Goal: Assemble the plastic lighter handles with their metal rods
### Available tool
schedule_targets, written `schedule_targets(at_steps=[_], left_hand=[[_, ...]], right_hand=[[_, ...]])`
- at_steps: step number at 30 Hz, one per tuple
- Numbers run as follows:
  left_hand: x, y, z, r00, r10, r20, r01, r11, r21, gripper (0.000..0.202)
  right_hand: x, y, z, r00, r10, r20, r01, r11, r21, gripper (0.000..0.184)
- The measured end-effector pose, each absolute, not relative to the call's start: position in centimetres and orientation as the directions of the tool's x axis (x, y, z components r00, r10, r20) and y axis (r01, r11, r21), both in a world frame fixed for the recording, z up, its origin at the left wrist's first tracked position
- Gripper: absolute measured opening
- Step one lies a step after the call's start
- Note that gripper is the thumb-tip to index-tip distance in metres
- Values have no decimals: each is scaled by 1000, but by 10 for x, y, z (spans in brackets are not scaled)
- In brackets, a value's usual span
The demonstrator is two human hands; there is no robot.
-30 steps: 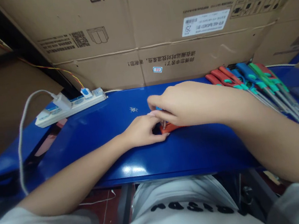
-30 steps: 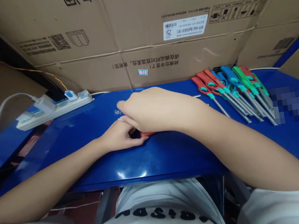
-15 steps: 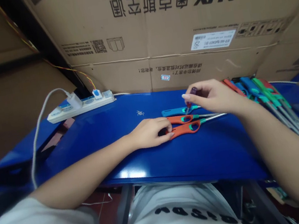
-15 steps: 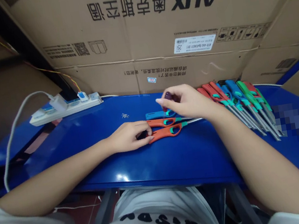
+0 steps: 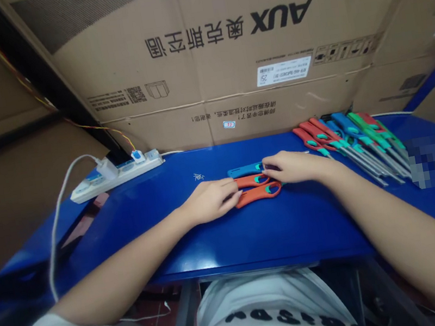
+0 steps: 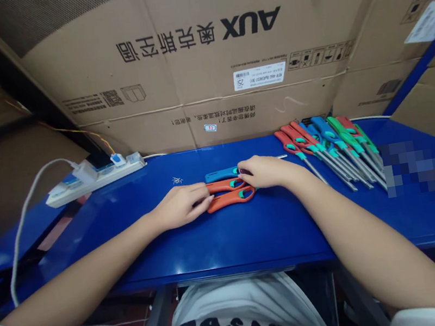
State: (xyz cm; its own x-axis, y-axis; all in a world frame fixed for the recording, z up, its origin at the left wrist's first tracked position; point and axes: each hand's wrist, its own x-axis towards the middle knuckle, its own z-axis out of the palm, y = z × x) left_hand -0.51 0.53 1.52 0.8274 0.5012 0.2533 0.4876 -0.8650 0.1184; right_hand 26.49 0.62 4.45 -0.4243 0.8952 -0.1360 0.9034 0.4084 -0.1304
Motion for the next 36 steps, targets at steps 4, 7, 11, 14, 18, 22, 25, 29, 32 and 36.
schedule_targets(at_steps=[4, 7, 11, 14, 18, 22, 25, 29, 32, 36], left_hand=[[-34, 40, 24, 581, 694, 425, 710, -688, 152, 37], [-55, 66, 19, 443, 807, 391, 809, -548, 212, 37], [-64, 82, 0, 419, 855, 305, 802, -506, 318, 37], [-63, 85, -10, 392, 862, 322, 794, -494, 355, 39], [-64, 87, -11, 339, 870, 359, 785, -471, 401, 47], [-61, 86, -10, 282, 863, 419, 770, -464, 438, 38], [-59, 85, -14, 336, 844, 418, 731, -514, 450, 38], [-60, 89, -22, 489, 798, 354, 701, -600, 385, 50], [-63, 93, -25, 524, 775, 353, 688, -630, 361, 39], [-63, 94, -24, 547, 758, 356, 662, -651, 371, 34]], right_hand=[[266, 6, 44, -425, 897, -123, 903, 412, -120, 26], [266, 6, 43, -422, 895, -144, 905, 407, -127, 26], [267, 7, 42, -431, 890, -146, 900, 414, -135, 27], [267, 7, 41, -443, 885, -145, 894, 425, -139, 26], [266, 7, 41, -445, 884, -145, 893, 426, -145, 26], [266, 6, 44, -416, 896, -152, 907, 398, -138, 26], [268, 6, 46, -407, 901, -146, 910, 388, -142, 26], [270, 8, 44, -403, 904, -144, 912, 384, -142, 27], [270, 9, 42, -415, 899, -137, 907, 397, -140, 27], [272, 12, 39, -442, 889, -120, 890, 419, -179, 27]])
